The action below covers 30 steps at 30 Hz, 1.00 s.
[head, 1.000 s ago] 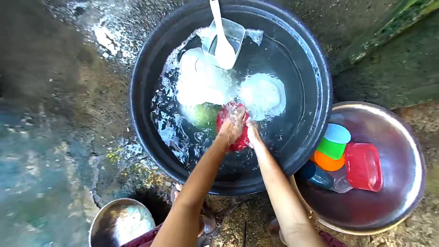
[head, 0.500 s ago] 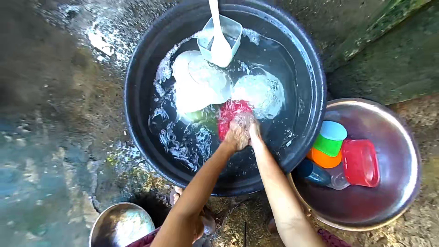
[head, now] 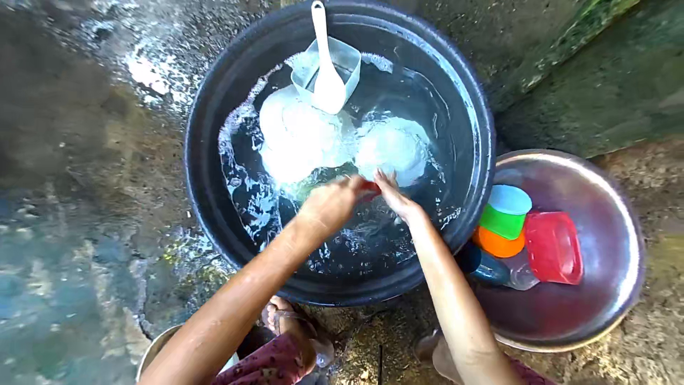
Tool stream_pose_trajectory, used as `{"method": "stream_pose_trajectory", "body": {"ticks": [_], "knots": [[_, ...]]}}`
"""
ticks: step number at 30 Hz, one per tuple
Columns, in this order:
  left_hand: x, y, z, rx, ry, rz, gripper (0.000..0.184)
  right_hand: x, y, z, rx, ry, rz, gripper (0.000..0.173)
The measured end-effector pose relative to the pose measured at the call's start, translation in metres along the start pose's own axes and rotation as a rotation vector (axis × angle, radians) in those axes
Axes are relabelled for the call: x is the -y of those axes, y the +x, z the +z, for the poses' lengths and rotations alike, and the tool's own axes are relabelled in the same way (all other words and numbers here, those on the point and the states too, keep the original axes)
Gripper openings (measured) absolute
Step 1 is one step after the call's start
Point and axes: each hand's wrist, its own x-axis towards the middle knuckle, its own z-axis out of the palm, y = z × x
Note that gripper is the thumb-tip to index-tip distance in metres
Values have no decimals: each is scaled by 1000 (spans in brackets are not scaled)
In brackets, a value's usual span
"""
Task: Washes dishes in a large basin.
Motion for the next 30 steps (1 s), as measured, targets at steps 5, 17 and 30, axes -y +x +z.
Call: {"method": "stream_pose_trajectory", "body": {"ticks": [5,17,30], "knots": [[83,32,18,-135,-244,-177,38,-11,17,11,-33,-198,-209,48],[13,52,131,173,-98,35,53,-37,16,26,-469,327,123,39],[8,62,135,69,-225,-57,50,-42,24,23,-514,255,227,54]]}}
